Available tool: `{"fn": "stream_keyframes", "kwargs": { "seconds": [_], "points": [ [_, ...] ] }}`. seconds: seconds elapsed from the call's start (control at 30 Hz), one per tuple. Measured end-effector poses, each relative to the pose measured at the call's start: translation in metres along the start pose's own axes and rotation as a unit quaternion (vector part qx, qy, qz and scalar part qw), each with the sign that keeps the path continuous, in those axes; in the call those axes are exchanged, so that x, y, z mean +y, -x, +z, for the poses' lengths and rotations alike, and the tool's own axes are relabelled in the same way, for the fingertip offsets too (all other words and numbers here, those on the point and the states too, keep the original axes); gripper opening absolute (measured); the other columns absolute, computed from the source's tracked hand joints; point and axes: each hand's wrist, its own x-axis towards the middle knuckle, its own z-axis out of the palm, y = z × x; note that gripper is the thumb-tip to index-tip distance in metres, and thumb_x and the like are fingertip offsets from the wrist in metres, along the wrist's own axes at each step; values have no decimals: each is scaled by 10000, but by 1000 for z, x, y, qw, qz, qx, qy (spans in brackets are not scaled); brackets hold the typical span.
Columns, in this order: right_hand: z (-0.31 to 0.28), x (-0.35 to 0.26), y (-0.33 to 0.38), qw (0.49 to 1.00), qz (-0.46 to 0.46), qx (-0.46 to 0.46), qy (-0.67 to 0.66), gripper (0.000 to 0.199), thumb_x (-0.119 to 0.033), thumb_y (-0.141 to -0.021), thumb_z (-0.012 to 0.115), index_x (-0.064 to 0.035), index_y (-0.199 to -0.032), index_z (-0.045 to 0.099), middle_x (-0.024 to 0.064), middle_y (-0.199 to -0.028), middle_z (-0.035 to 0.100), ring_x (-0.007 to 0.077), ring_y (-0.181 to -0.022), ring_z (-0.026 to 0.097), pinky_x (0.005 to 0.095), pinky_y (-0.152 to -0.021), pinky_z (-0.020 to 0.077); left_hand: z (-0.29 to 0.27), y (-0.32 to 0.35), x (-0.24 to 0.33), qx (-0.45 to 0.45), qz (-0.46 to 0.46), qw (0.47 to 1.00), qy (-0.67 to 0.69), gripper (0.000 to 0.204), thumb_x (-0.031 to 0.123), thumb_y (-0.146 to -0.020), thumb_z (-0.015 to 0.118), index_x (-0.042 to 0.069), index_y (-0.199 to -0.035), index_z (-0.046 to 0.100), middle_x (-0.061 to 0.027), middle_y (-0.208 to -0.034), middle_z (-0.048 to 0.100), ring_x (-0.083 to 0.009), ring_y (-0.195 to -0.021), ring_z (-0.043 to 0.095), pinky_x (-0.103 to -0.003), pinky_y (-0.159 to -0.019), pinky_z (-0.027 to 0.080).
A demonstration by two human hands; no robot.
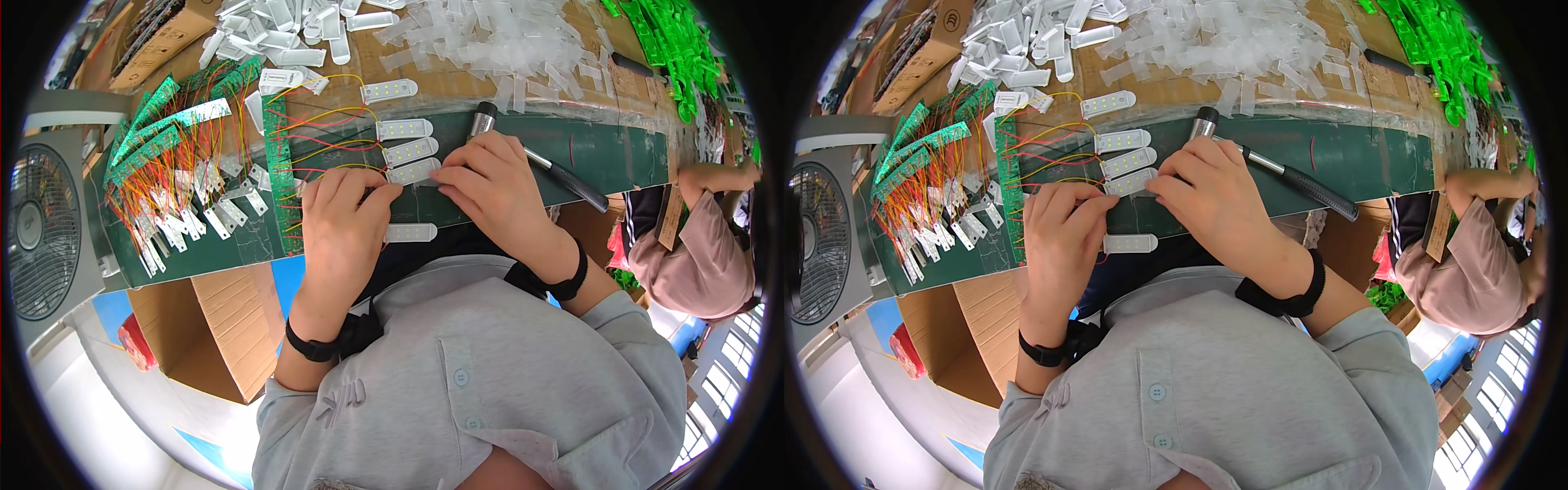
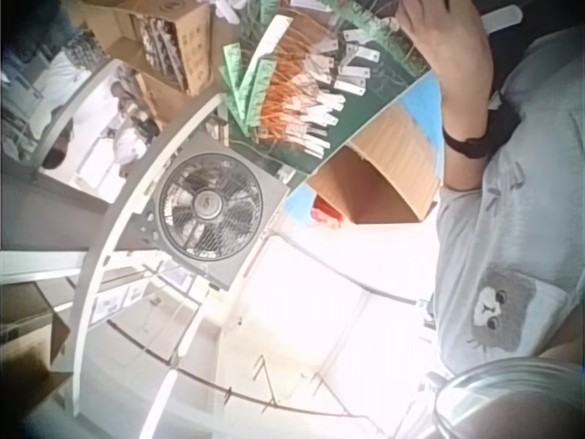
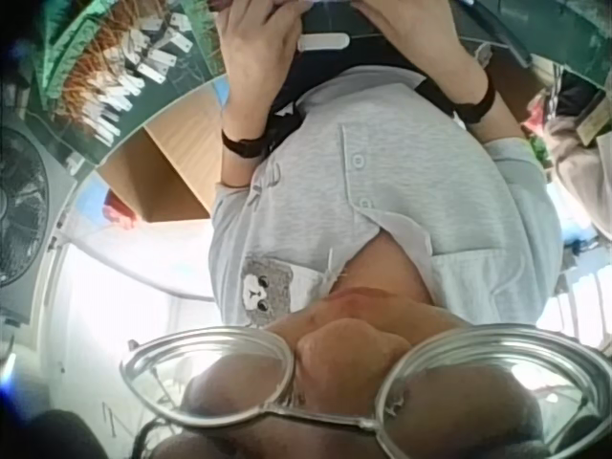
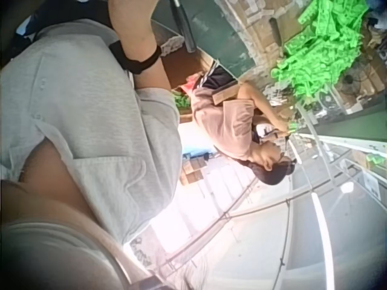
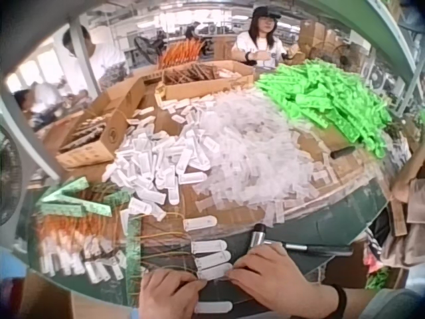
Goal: Assembling LED light modules by inserting internal components and securing housings with a hammer.
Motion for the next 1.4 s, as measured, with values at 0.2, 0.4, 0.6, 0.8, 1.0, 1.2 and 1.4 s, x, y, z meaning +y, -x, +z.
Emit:
{"fn": "stream_keyframes", "kwargs": {
  "seconds": [0.2,0.4,0.6,0.8,1.0,1.2,1.4],
  "points": [
    [5,0,-8,994,-53,-18,-98,310,-65,-800,717,-40,-1108,691,66,-1086,621,269,-1001,593,368,-845,512,-4,-2,-1,-10,3,999,34,182,-4,-791,744,83,-951,741,-26,-954,675,-252,-919,619,-397,-808,452],
    [15,-5,3,995,-48,-8,-91,316,-76,-818,667,-22,-1128,693,73,-1119,626,268,-1047,601,380,-894,521,-3,1,-4,-5,-14,998,66,193,-22,-812,744,51,-989,727,-56,-1021,708,-281,-950,638,-401,-828,486],
    [18,-7,2,993,-57,-20,-104,347,-38,-780,772,-15,-1120,705,75,-1150,666,282,-1018,624,391,-852,545,-3,0,-7,-3,-7,997,81,278,-34,-794,760,34,-1062,723,-83,-1086,719,-308,-1012,648,-412,-893,507],
    [17,-10,4,993,-77,-21,-86,372,-50,-780,764,-19,-1147,711,71,-1180,670,281,-1038,629,374,-874,553,-5,-1,-6,-13,10,996,83,315,-27,-774,779,31,-1080,729,-85,-1107,715,-312,-1039,646,-414,-906,512],
    [17,-12,13,993,-67,-43,-82,380,-110,-827,655,-28,-1196,698,59,-1276,664,263,-1183,595,379,-975,537,-2,-1,-8,-15,11,996,91,325,-27,-769,786,32,-1084,735,-83,-1113,713,-315,-1054,644,-417,-917,516],
    [14,-6,10,989,-70,-55,-117,349,-85,-833,661,-33,-1175,709,69,-1246,689,255,-1193,621,363,-947,568,-3,-1,-11,-18,6,995,102,324,-27,-765,794,31,-1078,735,-82,-1126,715,-316,-1067,644,-411,-930,519],
    [13,2,1,983,-94,-60,-149,312,-43,-809,734,-36,-1121,723,66,-1233,719,274,-1168,661,356,-942,592,-3,1,-12,-25,4,995,97,344,-31,-769,793,31,-1100,727,-85,-1134,726,-309,-1067,651,-404,-929,524]
  ]
}}
